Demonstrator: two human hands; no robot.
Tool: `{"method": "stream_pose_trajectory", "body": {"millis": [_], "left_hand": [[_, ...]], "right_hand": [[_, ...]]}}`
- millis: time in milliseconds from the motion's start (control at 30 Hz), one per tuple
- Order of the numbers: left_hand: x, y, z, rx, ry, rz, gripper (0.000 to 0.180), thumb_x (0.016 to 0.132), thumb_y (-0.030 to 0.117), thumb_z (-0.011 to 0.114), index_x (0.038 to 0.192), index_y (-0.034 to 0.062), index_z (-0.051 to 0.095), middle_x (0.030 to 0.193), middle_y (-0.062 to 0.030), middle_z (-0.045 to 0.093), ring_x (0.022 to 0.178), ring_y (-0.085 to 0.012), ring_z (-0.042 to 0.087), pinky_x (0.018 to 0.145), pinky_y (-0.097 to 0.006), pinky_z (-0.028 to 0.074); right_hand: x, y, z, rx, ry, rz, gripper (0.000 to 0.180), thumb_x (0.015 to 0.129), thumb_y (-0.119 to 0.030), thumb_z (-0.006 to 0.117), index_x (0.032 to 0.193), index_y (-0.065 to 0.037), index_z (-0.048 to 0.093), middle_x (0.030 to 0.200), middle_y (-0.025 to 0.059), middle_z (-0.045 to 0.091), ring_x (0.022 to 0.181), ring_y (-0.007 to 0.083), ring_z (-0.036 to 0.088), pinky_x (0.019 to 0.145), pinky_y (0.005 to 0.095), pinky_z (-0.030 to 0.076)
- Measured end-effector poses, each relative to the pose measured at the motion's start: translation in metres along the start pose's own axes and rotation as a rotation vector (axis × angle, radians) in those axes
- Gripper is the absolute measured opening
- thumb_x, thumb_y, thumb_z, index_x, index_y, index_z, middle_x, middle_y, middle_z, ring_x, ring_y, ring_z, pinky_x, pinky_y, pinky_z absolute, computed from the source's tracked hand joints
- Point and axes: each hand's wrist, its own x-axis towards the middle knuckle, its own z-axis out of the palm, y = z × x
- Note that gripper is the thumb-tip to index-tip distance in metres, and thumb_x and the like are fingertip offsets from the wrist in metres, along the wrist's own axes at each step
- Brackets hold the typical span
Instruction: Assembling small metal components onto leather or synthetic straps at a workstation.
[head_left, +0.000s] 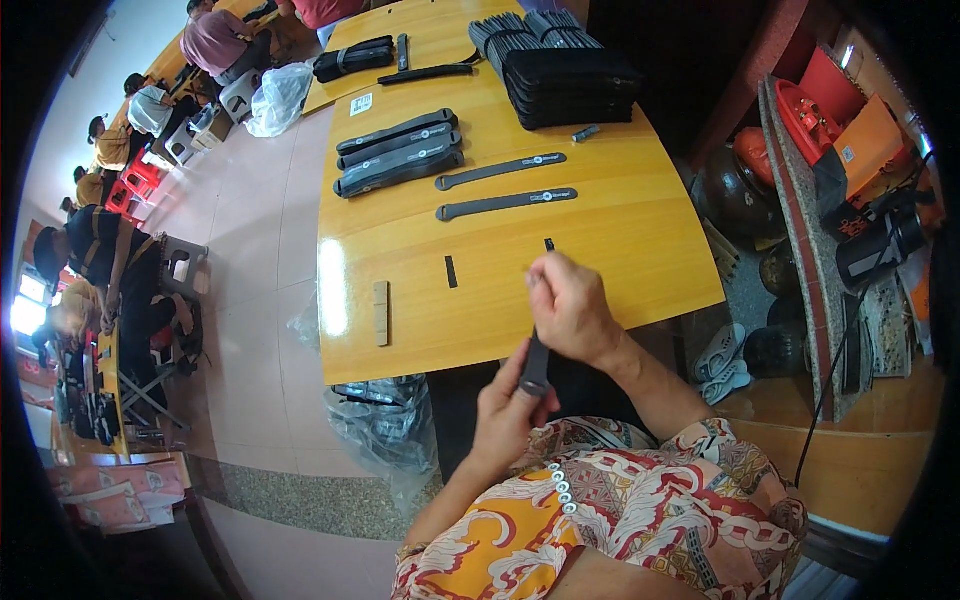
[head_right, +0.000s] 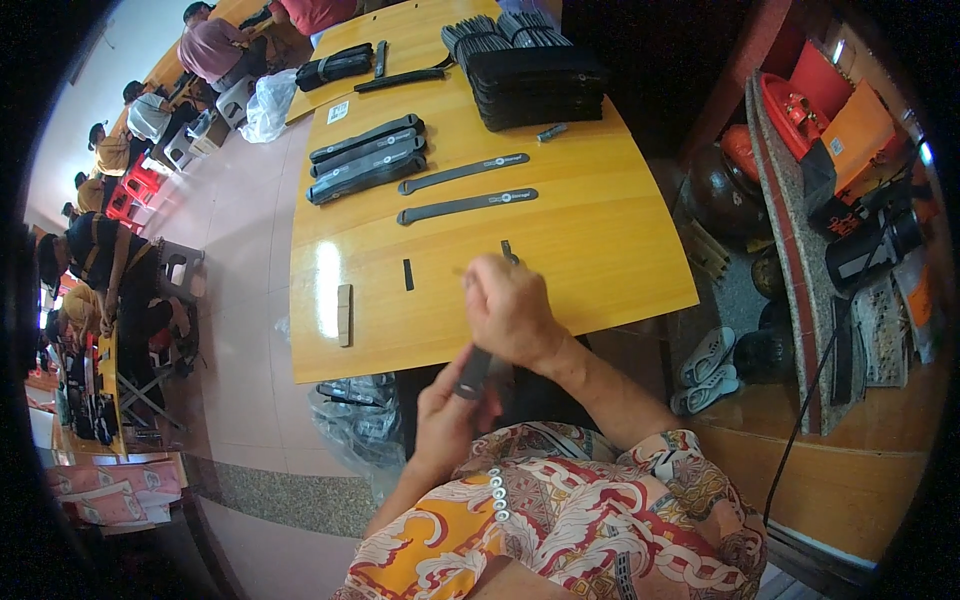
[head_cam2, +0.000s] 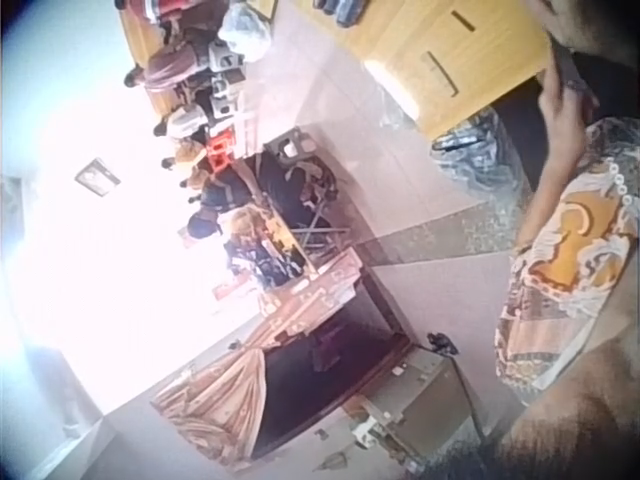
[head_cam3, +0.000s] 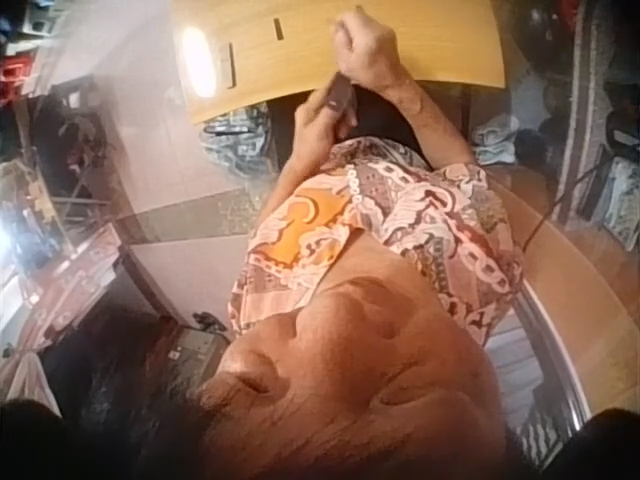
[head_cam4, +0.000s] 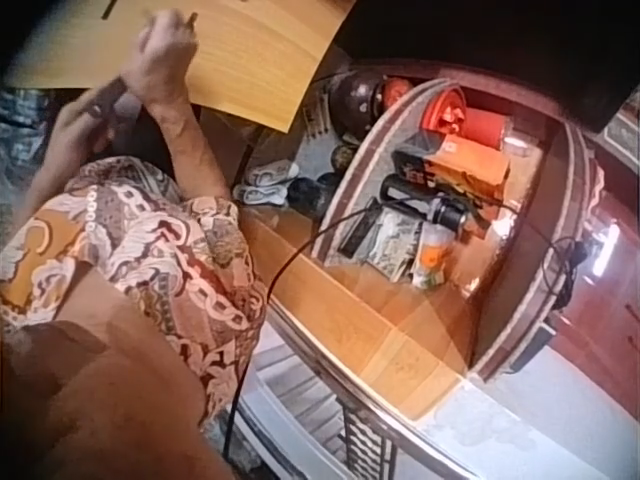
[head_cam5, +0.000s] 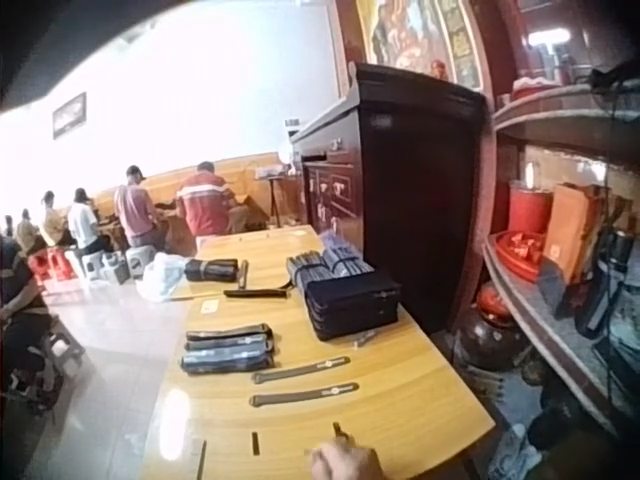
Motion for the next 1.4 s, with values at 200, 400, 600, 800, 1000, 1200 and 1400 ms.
{"method": "stream_pose_trajectory", "body": {"millis": [200,400,600,800,1000,1200,1400], "left_hand": [[0.004,0.004,-0.013,-0.33,0.064,-0.007,0.045,0.091,0.018,0.045,0.133,0.0022,0.039,0.072,-0.0123,0.058,0.054,-0.015,0.049,0.049,-0.024,0.04],[0.0,0.01,-0.013,-0.417,-0.023,0.026,0.042,0.092,0.019,0.043,0.131,0.0014,0.042,0.069,-0.0109,0.058,0.055,-0.0133,0.05,0.049,-0.023,0.038],[-0.014,0.014,-0.016,-0.093,-0.14,0.292,0.046,0.093,0.015,0.043,0.135,-0.001,0.033,0.084,-0.0091,0.058,0.068,-0.01,0.052,0.058,-0.021,0.042],[-0.009,0.0,-0.005,-0.112,0.032,0.162,0.035,0.092,0.019,0.047,0.117,-0.0044,0.046,0.094,-0.007,0.056,0.08,-0.0153,0.053,0.072,-0.028,0.043],[0.016,0.023,-0.034,-0.489,-0.214,-0.103,0.045,0.074,0.004,0.058,0.117,-0.0032,0.047,0.084,-0.0137,0.06,0.064,-0.0244,0.062,0.061,-0.028,0.048],[0.024,0.015,-0.024,-0.698,-0.244,-0.35,0.054,0.062,-0.004,0.05,0.116,-0.0031,0.044,0.072,-0.0124,0.057,0.043,-0.0189,0.048,0.043,-0.027,0.039],[0.004,0.018,0.001,-0.523,-0.337,-0.296,0.064,0.06,-0.003,0.048,0.123,0.004,0.042,0.064,-0.0118,0.051,0.045,-0.015,0.04,0.044,-0.024,0.032]], "right_hand": [[0.006,-0.009,-0.028,0.294,-0.064,0.225,0.009,0.08,0.001,0.06,0.086,0.003,0.054,0.07,0.006,0.054,0.06,0.0172,0.054,0.054,0.0294,0.045],[-0.006,-0.015,-0.025,0.28,-0.403,-0.132,0.023,0.068,-0.004,0.07,0.088,-0.002,0.059,0.087,0.0135,0.055,0.073,0.0293,0.059,0.063,0.0337,0.048],[0.002,-0.03,-0.038,0.413,-0.426,-0.123,0.02,0.067,-0.003,0.07,0.085,-0.003,0.06,0.088,0.0122,0.055,0.07,0.0277,0.059,0.058,0.033,0.047],[-0.006,-0.027,-0.024,0.103,-0.384,-0.203,0.017,0.065,0.0,0.065,0.081,-0.001,0.059,0.075,0.0118,0.054,0.061,0.0264,0.058,0.052,0.0343,0.046],[-0.012,-0.031,-0.02,0.02,-0.311,-0.29,0.023,0.06,-0.011,0.067,0.067,-0.004,0.046,0.066,0.0111,0.047,0.053,0.0264,0.054,0.045,0.0358,0.043],[-0.017,-0.026,-0.015,0.07,-0.127,-0.204,0.011,0.066,0.006,0.056,0.073,0.0,0.051,0.064,0.0114,0.049,0.053,0.0312,0.052,0.046,0.0372,0.042],[0.039,0.059,-0.063,-0.327,0.423,0.243,0.009,0.082,-0.005,0.054,0.075,0.0,0.053,0.062,0.0167,0.053,0.058,0.0331,0.056,0.052,0.0387,0.043]]}}
